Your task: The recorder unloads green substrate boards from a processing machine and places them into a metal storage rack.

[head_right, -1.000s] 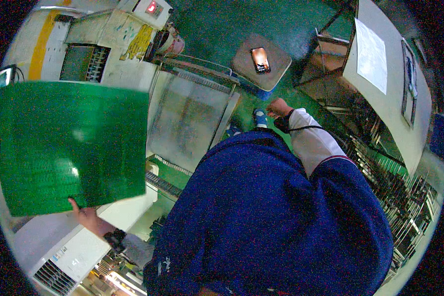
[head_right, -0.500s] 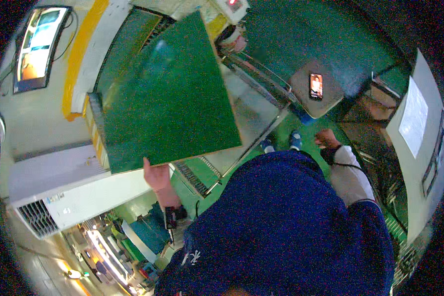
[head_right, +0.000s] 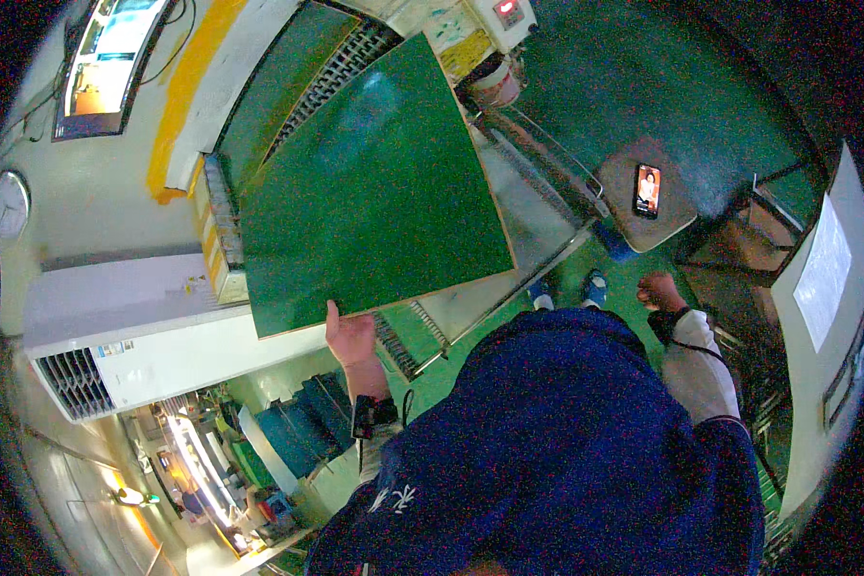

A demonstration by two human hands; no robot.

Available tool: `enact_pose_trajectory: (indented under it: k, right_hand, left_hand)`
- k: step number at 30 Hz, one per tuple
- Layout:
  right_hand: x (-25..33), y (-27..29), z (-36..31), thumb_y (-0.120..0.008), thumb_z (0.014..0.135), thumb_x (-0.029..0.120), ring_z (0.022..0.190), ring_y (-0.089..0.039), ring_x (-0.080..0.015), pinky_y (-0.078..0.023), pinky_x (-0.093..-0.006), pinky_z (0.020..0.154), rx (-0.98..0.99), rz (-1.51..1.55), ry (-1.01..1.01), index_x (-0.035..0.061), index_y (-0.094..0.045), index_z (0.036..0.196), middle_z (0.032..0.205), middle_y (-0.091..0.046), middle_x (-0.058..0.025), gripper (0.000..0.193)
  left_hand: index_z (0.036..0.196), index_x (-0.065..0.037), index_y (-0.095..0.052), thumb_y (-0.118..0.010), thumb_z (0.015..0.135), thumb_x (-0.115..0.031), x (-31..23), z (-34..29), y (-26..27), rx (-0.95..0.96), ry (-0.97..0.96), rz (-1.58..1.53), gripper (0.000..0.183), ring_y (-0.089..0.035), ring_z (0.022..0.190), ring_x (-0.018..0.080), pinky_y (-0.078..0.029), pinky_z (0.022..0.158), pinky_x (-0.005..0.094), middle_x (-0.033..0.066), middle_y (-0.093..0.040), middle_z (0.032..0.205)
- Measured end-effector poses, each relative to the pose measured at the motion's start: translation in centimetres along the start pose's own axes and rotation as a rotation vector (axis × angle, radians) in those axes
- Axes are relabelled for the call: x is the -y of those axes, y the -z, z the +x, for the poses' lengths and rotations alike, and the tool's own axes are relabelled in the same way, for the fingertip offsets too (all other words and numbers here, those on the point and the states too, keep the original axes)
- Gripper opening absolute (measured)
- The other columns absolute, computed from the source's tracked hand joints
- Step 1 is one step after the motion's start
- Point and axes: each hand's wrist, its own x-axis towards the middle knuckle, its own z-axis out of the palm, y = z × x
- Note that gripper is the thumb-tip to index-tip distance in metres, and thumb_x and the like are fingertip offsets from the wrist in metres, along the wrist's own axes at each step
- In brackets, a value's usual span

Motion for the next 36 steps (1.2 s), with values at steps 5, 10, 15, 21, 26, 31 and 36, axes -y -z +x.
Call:
enact_pose_trajectory:
  k: [5, 10, 15, 21, 26, 31, 36]
  right_hand:
    - [-3.1, 5.4, 3.6, -0.052, 0.077, 0.02, 0.04, -0.035, -0.0121, -0.025, -0.0302, 0.032, 0.185, -0.064, 0.031, 0.0143, -0.039, 0.06, 0.051, -0.033, 0.0012, 0.022]
    - [-2.7, 5.5, 4.6, -0.055, 0.071, 0.021, 0.042, -0.036, -0.0141, -0.026, -0.0332, 0.034, 0.186, -0.293, 0.104, 0.0121, -0.041, 0.061, 0.051, -0.034, 0.001, 0.02]
    - [-4.9, 8.5, 6.5, -0.052, 0.073, 0.022, 0.045, -0.036, -0.0148, -0.026, -0.0335, 0.036, 0.161, -0.426, 0.216, 0.0133, -0.04, 0.061, 0.053, -0.035, -0.0001, 0.019]
    - [-3.1, 4.6, 3.5, -0.045, 0.079, 0.024, 0.041, -0.032, -0.014, -0.025, -0.0322, 0.034, 0.272, 0.249, -0.09, 0.0142, -0.038, 0.058, 0.05, -0.03, -0.0002, 0.024]
    - [-4.7, 6.0, 3.4, -0.047, 0.08, 0.018, 0.04, -0.036, -0.0129, -0.025, -0.0301, 0.033, 0.059, -0.127, 0.131, 0.0137, -0.037, 0.056, 0.049, -0.034, -0.0009, 0.026]
    - [-2.6, 1.0, -1.8, -0.049, 0.077, 0.006, 0.039, -0.036, -0.0116, -0.024, -0.0285, 0.032, -0.104, 0.087, 0.062, 0.012, -0.035, 0.056, 0.048, -0.034, -0.001, 0.026]
    - [-3.5, 1.6, -1.3, -0.049, 0.079, 0.014, 0.04, -0.036, -0.0114, -0.024, -0.0288, 0.033, -0.075, 0.042, 0.078, 0.014, -0.036, 0.056, 0.048, -0.034, -0.0003, 0.026]
  left_hand:
    - [0.102, -0.005, -0.057, -0.052, 0.087, -0.023, 2.8, 0.1, -4.3, -0.175, -0.151, 0.02, 0.024, -0.06, 0.084, 0.024, -0.05, 0.065, 0.0352, 0.0097, -0.062, 0.1]
    - [0.102, -0.004, -0.057, -0.052, 0.088, -0.023, 1.4, 0.1, -0.4, -0.073, -0.123, -0.003, 0.024, -0.058, 0.091, 0.0242, -0.05, 0.074, 0.0349, 0.0105, -0.062, 0.1]
    - [0.104, -0.001, -0.055, -0.052, 0.088, -0.019, 2.8, 1.6, -2.7, -0.068, -0.139, -0.102, 0.025, -0.058, 0.093, 0.0243, -0.049, 0.08, 0.0349, 0.012, -0.06, 0.103]
    - [0.106, 0.002, -0.052, -0.052, 0.087, -0.014, 2.8, 3.6, -4.1, -0.052, -0.121, -0.141, 0.024, -0.055, 0.1, 0.0246, -0.044, 0.088, 0.0359, 0.0128, -0.058, 0.108]
    - [0.1, 0.003, -0.052, -0.048, 0.09, -0.02, 3.5, 7.2, -4.5, -0.097, -0.113, -0.149, 0.025, -0.057, 0.093, 0.0266, -0.047, 0.085, 0.0385, 0.0155, -0.06, 0.099]
    - [0.1, 0.005, -0.051, -0.047, 0.09, -0.018, 3.6, 8.3, -6.4, -0.032, -0.129, -0.152, 0.025, -0.056, 0.096, 0.0275, -0.045, 0.087, 0.0401, 0.0167, -0.058, 0.103]
    - [0.102, 0.004, -0.05, -0.046, 0.091, -0.015, 2.9, 10.2, -6.1, -0.051, -0.076, -0.124, 0.023, -0.055, 0.097, 0.028, -0.044, 0.087, 0.0394, 0.0167, -0.057, 0.106]
